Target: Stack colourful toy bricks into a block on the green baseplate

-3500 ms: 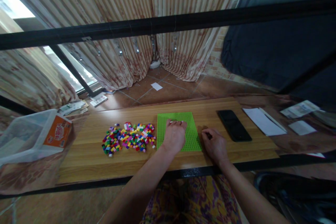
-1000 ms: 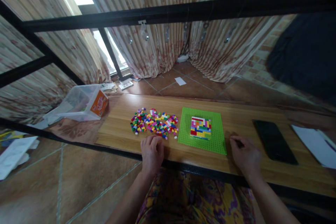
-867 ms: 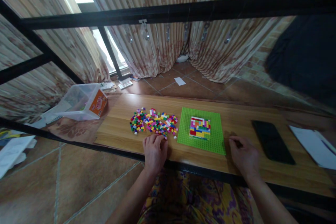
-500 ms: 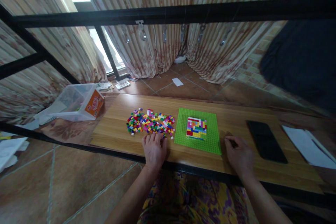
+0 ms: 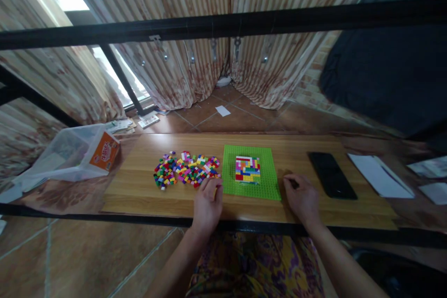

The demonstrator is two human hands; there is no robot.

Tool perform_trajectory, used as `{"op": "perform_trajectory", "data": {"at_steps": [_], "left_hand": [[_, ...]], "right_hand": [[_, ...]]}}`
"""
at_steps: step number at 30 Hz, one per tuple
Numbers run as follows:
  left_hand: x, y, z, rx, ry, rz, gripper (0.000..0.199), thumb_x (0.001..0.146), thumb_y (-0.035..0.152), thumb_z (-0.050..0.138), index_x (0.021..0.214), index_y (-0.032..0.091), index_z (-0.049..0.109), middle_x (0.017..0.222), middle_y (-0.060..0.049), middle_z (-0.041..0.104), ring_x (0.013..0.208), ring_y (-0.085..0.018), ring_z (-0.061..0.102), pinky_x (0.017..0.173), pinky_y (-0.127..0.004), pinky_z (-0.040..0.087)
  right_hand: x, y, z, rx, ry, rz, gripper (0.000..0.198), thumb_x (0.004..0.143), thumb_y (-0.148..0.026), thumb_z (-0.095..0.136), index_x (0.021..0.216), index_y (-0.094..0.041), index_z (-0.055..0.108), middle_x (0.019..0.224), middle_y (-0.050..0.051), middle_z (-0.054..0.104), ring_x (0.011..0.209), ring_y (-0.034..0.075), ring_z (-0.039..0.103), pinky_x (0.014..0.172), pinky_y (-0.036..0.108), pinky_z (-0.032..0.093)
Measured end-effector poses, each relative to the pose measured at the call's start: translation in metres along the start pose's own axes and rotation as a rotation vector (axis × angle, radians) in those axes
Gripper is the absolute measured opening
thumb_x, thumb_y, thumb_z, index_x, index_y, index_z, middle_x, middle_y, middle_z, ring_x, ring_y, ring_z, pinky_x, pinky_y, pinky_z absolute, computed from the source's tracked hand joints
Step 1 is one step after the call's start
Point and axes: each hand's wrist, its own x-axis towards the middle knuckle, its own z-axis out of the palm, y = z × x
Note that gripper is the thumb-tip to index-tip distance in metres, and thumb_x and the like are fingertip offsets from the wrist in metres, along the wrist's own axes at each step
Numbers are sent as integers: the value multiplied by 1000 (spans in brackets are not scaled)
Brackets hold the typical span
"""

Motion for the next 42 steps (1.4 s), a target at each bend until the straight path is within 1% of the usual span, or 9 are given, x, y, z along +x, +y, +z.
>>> {"op": "perform_trajectory", "data": {"at_steps": [3, 7, 11, 15, 19, 23, 26, 34, 42], "left_hand": [[12, 18, 16, -88, -77, 38, 13, 93, 15, 55, 96, 22, 66, 92, -3, 71, 87, -16, 68, 80, -28, 55], [30, 34, 46, -129, -187, 91, 12, 92, 16, 59, 96, 22, 68, 94, -2, 73, 89, -16, 69, 83, -29, 55], [48, 41, 71, -72, -283, 192, 18, 91, 12, 58, 101, 22, 68, 99, -3, 74, 93, -17, 68, 87, -31, 55], [63, 44, 85, 52, -354, 294, 19, 91, 11, 57, 102, 21, 68, 97, -4, 74, 94, -19, 67, 90, -35, 54], [70, 45, 91, 123, -374, 349, 22, 90, 8, 54, 103, 20, 68, 98, -6, 73, 97, -21, 66, 92, -38, 53], [70, 44, 94, 144, -353, 337, 29, 89, 7, 53, 110, 20, 66, 104, -8, 71, 102, -22, 64, 93, -40, 52], [69, 43, 94, 149, -340, 328, 32, 88, 7, 52, 114, 21, 65, 106, -8, 70, 101, -23, 63, 93, -41, 51], [75, 43, 90, 217, -395, 384, 27, 89, 7, 50, 106, 20, 66, 95, -7, 73, 94, -23, 64, 97, -43, 46], [77, 50, 89, 342, -453, 477, 27, 85, 4, 47, 97, 18, 66, 86, -8, 71, 88, -24, 64, 92, -41, 47]], "right_hand": [[1, -1, 0, -1, 1, -2, 30, 90, -40, 49, 82, -19, 68, 84, 10, 70, 78, 23, 64, 72, 36, 49], [2, -2, 1, 10, 2, 17, 29, 90, -39, 49, 81, -19, 68, 87, 10, 70, 80, 24, 64, 74, 36, 49], [2, -4, 2, 17, 2, 24, 28, 90, -39, 50, 80, -20, 68, 85, 10, 70, 80, 24, 64, 75, 37, 49], [2, -5, 2, 31, 2, 46, 27, 89, -38, 50, 81, -20, 68, 86, 10, 70, 80, 23, 64, 74, 36, 49], [2, -5, 2, 36, -9, 49, 27, 89, -37, 49, 82, -21, 68, 86, 9, 70, 80, 23, 64, 74, 36, 49], [2, -5, 1, 47, -9, 46, 27, 90, -38, 49, 81, -21, 68, 86, 9, 70, 80, 24, 64, 74, 37, 49], [3, -6, 1, 49, -15, 46, 28, 90, -39, 48, 81, -21, 67, 86, 10, 70, 81, 24, 64, 74, 37, 49], [3, -5, 0, 38, -11, 43, 26, 90, -37, 49, 80, -21, 67, 85, 9, 69, 79, 23, 64, 73, 36, 49], [3, -5, 1, 37, -11, 53, 27, 89, -39, 49, 80, -21, 68, 85, 9, 70, 80, 24, 64, 74, 37, 50]]}}
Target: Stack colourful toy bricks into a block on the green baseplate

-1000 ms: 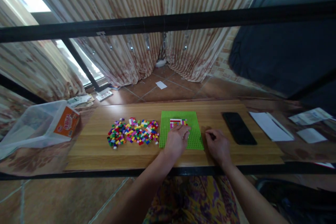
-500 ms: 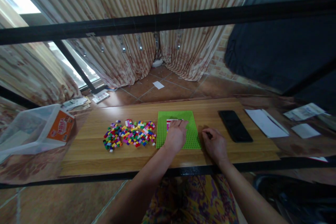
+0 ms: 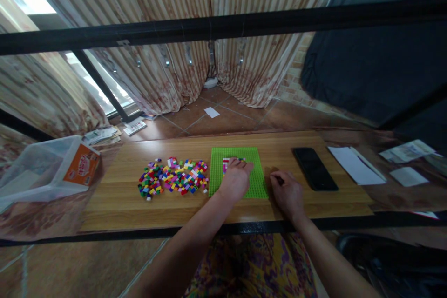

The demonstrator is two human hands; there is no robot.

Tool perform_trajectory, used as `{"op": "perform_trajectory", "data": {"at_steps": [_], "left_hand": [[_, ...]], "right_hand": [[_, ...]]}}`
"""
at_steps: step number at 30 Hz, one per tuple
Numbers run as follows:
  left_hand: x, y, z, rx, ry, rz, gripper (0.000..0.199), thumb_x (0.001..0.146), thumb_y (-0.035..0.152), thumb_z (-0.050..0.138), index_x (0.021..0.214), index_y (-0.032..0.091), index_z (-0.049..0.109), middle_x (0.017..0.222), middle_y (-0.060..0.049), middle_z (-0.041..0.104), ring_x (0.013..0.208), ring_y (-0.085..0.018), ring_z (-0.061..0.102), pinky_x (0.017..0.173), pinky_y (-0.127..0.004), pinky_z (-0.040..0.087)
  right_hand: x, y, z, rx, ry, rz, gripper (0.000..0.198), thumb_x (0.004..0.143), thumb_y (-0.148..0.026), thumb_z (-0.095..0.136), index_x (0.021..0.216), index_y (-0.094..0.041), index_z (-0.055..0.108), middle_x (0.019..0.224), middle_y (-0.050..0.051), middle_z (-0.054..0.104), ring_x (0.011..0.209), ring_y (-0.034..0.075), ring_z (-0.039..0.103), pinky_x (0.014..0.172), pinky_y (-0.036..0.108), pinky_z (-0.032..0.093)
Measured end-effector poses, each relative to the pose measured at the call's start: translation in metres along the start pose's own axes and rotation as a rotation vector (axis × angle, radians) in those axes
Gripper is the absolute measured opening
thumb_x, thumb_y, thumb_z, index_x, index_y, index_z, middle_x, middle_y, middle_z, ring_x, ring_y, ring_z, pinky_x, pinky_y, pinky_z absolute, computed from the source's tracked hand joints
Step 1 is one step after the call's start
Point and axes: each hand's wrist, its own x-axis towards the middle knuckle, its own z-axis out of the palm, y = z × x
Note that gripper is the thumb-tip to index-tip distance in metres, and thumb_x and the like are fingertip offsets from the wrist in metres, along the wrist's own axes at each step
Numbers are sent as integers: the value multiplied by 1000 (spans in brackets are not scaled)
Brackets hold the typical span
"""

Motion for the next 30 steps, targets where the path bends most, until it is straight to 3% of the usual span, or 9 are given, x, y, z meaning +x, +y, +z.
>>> {"op": "perform_trajectory", "data": {"at_steps": [8, 14, 21, 30], "left_hand": [[10, 12, -8, 111, -86, 33, 17, 86, 8, 50, 91, 16, 64, 84, -9, 70, 86, -25, 64, 89, -41, 45], [12, 15, -13, 122, -85, 20, 17, 87, 7, 51, 95, 14, 64, 97, -10, 69, 88, -24, 66, 101, -44, 40], [10, 14, -20, 133, -148, 32, 22, 92, 10, 45, 96, 15, 67, 90, -8, 71, 95, -25, 65, 103, -47, 41], [-3, 9, -12, 254, -77, 117, 21, 97, 16, 47, 93, 16, 68, 83, -5, 71, 93, -22, 65, 107, -47, 41]], "right_hand": [[0, 0, -1, -4, -6, -15, 27, 89, -39, 50, 81, -21, 67, 85, 9, 70, 79, 24, 64, 73, 36, 49], [-1, 0, -2, 0, -8, -43, 27, 90, -39, 50, 81, -20, 67, 85, 10, 71, 81, 24, 65, 75, 37, 50], [-1, 2, -1, -9, -5, -37, 29, 90, -40, 49, 81, -20, 67, 86, 10, 71, 81, 24, 65, 76, 36, 49], [-1, 1, 1, -29, 14, 13, 30, 89, -42, 50, 80, -20, 69, 85, 9, 71, 79, 24, 65, 74, 36, 49]]}}
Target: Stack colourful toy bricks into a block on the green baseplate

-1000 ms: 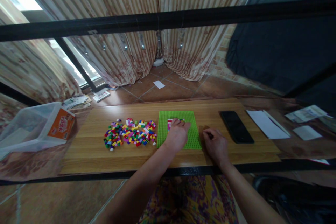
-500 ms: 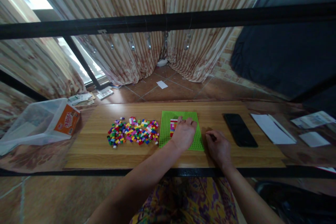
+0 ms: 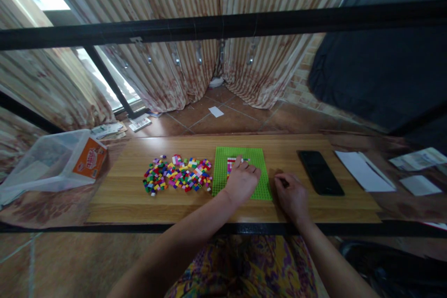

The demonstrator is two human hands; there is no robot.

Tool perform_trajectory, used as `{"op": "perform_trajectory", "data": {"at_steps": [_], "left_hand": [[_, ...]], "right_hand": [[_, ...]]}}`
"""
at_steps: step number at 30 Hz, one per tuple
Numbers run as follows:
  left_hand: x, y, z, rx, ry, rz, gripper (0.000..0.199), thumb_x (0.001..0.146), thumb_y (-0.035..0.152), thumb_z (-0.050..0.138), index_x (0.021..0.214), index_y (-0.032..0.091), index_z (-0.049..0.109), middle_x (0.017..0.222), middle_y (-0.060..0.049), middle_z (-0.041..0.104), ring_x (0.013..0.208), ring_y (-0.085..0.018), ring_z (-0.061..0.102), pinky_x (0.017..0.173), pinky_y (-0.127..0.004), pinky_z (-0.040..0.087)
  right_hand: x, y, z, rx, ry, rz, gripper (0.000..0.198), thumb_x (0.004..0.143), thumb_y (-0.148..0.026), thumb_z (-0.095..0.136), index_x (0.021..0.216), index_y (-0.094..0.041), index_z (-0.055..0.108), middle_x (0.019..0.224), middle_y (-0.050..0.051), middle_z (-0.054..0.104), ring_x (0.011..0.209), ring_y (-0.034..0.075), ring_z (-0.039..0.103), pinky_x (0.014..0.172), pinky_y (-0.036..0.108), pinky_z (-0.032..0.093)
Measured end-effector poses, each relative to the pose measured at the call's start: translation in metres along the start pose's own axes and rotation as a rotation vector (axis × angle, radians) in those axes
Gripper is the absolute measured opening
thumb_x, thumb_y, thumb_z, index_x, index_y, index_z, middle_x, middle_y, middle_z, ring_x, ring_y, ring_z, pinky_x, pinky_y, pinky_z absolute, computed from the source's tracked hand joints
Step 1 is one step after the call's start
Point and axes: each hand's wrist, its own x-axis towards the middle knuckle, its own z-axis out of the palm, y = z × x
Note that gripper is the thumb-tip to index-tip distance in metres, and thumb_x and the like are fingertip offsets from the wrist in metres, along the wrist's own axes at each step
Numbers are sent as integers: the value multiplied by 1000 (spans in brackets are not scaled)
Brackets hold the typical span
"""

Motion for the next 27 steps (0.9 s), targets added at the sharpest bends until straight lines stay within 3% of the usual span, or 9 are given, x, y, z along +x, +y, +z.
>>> {"op": "perform_trajectory", "data": {"at_steps": [4, 11, 16, 22, 27], "left_hand": [[-10, 4, 8, 57, 55, 24, 21, 97, 16, 47, 97, 14, 68, 87, -6, 71, 91, -23, 65, 108, -49, 40], [-28, 9, 22, 156, 119, 41, 32, 99, 18, 41, 122, 10, 63, 123, -15, 68, 110, -25, 62, 108, -50, 42], [-27, 9, 25, 143, 101, 54, 33, 99, 18, 40, 123, 10, 62, 122, -15, 68, 112, -24, 61, 110, -47, 41], [-35, 5, 20, 0, 108, -72, 39, 95, 15, 46, 132, 17, 59, 132, -11, 65, 112, -24, 62, 111, -48, 42], [-64, -20, 5, -160, 274, -231, 52, 88, 10, 49, 139, 23, 53, 149, -12, 52, 121, -25, 60, 104, -43, 49]], "right_hand": [[0, 0, -1, 21, -6, -19, 28, 88, -40, 51, 80, -20, 68, 84, 9, 70, 79, 24, 64, 74, 36, 49], [-1, 0, -2, 17, -8, -26, 27, 89, -39, 51, 81, -20, 68, 85, 9, 70, 79, 23, 64, 74, 36, 48], [-1, 0, -1, 18, -5, -23, 27, 89, -39, 51, 80, -19, 68, 85, 9, 70, 81, 24, 64, 75, 36, 48], [0, 1, 1, 19, -13, -6, 29, 89, -41, 49, 80, -20, 68, 87, 10, 70, 80, 24, 65, 75, 36, 49], [0, 3, 3, 10, -17, -17, 32, 89, -43, 47, 80, -20, 67, 85, 10, 70, 78, 24, 64, 73, 37, 49]]}}
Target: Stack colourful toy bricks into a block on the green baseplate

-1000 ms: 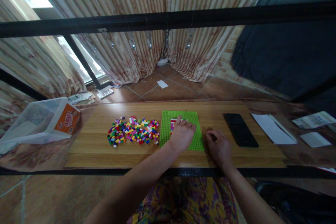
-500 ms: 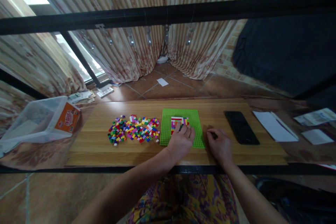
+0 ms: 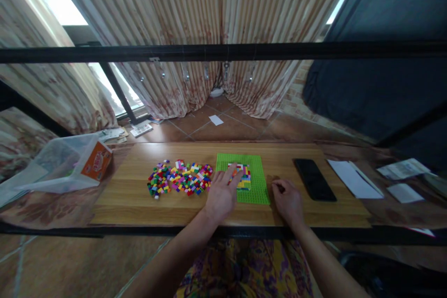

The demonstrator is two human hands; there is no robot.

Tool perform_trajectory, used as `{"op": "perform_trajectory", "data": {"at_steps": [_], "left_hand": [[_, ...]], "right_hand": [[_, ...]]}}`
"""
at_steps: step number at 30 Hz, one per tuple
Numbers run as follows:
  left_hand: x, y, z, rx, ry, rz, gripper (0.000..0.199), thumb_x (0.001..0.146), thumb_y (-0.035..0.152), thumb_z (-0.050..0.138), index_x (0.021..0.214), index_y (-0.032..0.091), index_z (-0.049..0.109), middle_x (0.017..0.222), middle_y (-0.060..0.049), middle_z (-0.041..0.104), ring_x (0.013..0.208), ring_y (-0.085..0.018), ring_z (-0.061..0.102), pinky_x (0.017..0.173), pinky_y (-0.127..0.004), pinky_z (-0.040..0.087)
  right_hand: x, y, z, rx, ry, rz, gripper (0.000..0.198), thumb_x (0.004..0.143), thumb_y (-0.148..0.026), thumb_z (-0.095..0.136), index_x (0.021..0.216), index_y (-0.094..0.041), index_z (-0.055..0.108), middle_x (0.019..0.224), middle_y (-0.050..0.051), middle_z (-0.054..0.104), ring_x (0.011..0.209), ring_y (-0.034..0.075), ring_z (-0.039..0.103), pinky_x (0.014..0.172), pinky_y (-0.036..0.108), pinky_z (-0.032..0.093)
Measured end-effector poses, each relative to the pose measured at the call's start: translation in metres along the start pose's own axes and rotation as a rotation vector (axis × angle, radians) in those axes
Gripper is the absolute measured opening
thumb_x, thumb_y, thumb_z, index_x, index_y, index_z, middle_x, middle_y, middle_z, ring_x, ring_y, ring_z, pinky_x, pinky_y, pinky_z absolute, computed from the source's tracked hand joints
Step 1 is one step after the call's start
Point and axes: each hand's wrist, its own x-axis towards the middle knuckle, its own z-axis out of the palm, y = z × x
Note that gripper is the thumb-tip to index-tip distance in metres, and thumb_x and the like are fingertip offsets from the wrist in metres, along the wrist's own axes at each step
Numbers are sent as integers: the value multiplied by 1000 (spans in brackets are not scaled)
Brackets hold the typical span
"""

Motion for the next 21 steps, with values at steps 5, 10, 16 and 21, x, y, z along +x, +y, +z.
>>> {"op": "perform_trajectory", "data": {"at_steps": [5, 10, 16, 21], "left_hand": [[-32, -89, -38, -74, 311, -413, 38, 90, 21, 51, 127, 20, 60, 141, -13, 56, 126, -28, 57, 105, -44, 50], [-83, -195, -73, 5, 342, -916, 43, 84, 27, 55, 125, 15, 61, 138, -17, 57, 106, -29, 67, 96, -46, 55], [-113, -243, -78, 242, 151, -823, 40, 87, 25, 46, 122, 12, 62, 132, -21, 59, 126, -34, 55, 108, -50, 45], [-101, -253, -64, 241, 51, -745, 36, 93, 25, 39, 115, 14, 65, 125, -18, 65, 118, -30, 60, 105, -46, 46]], "right_hand": [[0, 2, -1, -20, 7, -26, 36, 91, -47, 46, 80, -20, 66, 86, 11, 70, 78, 24, 64, 73, 37, 50], [-2, 1, -1, -88, -32, -67, 44, 90, -58, 48, 90, -19, 68, 91, 11, 69, 72, 23, 63, 70, 37, 50], [0, 13, 3, -169, -123, -215, 47, 89, -62, 48, 101, -23, 71, 107, 12, 67, 95, 30, 66, 82, 45, 53], [10, 20, -6, -150, -187, -186, 48, 86, -65, 49, 93, -24, 73, 104, 12, 69, 88, 30, 68, 77, 47, 55]]}}
